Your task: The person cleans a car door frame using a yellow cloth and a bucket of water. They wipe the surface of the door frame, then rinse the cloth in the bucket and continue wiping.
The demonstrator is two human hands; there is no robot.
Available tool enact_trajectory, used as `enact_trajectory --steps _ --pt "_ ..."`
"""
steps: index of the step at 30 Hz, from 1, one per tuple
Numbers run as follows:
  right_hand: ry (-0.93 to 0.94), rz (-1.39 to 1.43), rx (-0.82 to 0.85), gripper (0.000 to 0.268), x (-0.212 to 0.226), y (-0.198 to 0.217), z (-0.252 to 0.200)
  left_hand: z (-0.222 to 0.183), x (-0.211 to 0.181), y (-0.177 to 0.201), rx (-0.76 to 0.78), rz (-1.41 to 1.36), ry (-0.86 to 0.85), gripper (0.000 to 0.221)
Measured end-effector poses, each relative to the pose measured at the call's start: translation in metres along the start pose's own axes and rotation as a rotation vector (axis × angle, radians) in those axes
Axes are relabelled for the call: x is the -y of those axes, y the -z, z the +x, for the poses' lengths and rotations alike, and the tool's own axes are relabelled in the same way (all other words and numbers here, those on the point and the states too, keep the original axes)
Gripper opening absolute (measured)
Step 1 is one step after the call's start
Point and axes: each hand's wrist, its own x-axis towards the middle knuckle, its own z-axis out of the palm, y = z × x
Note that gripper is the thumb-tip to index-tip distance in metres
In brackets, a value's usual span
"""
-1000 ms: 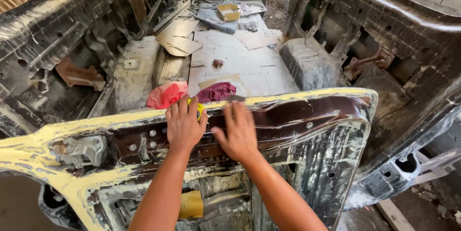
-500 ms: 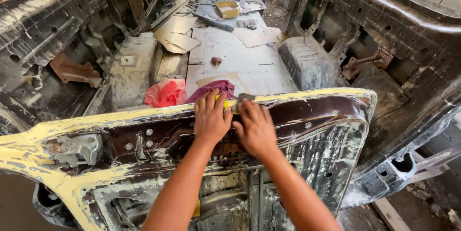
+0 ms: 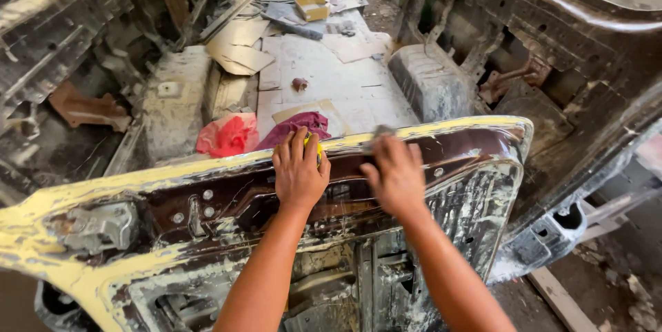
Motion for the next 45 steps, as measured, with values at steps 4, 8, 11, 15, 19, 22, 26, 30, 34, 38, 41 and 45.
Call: enact_trajectory --steps 4,8,11,15,19,22,26,30,34,38,41,45 --pt "-0.113 -0.143 -0.198 0.064 -0.03 -0.017 0.002 0.005 -0.009 -0.005 0.02 0.022 0.039 0.04" --pt "-0.089 0.011 -0.205 0.056 0.021 -0.021 -0.001 0.012 -0.021 -0.013 0.05 -0.128 0.024 0.039" --pt "0.056 0.106 -0.17 0.055 0.014 0.0 -0.004 0.02 -0.023 -0.009 0.103 -0.215 0.046 0.044" --pt "-0.099 -0.04 -0.31 0.054 -0.066 0.001 -0.007 0.02 -0.037 -0.005 0.106 -0.036 0.09 0.068" --pt "-0.179 -0.11 -0.373 0.06 -0.036 -0.006 -0.006 0.017 -0.039 -0.005 -0.01 0.053 0.079 0.069" --pt "0.015 0.254 -0.129 0.063 0.0 -0.001 -0.002 0.023 -0.035 -0.01 0.023 0.017 0.053 0.063" --pt "0.213 0.045 -0.137 0.06 -0.058 0.023 -0.002 0.019 -0.035 -0.007 0.064 0.028 0.066 0.06" --pt "-0.088 -0.174 -0.285 0.057 -0.132 0.012 0.003 0.019 -0.041 -0.012 0.11 0.065 0.116 0.057" --pt "-0.158 0.114 -0.208 0.065 -0.057 0.023 -0.005 0.01 -0.06 -0.026 0.09 0.066 0.104 0.056" --pt "0.182 0.165 -0.116 0.046 -0.073 0.039 -0.008 0.023 -0.089 -0.05 0.16 -0.099 -0.039 0.059" --pt "0.004 0.075 -0.133 0.052 -0.142 0.034 -0.008 0.028 -0.097 -0.052 0.215 -0.121 -0.111 0.058" --pt "-0.21 -0.191 -0.333 0.068 -0.156 0.007 -0.001 0.037 -0.106 -0.042 0.261 -0.082 -0.084 0.057"
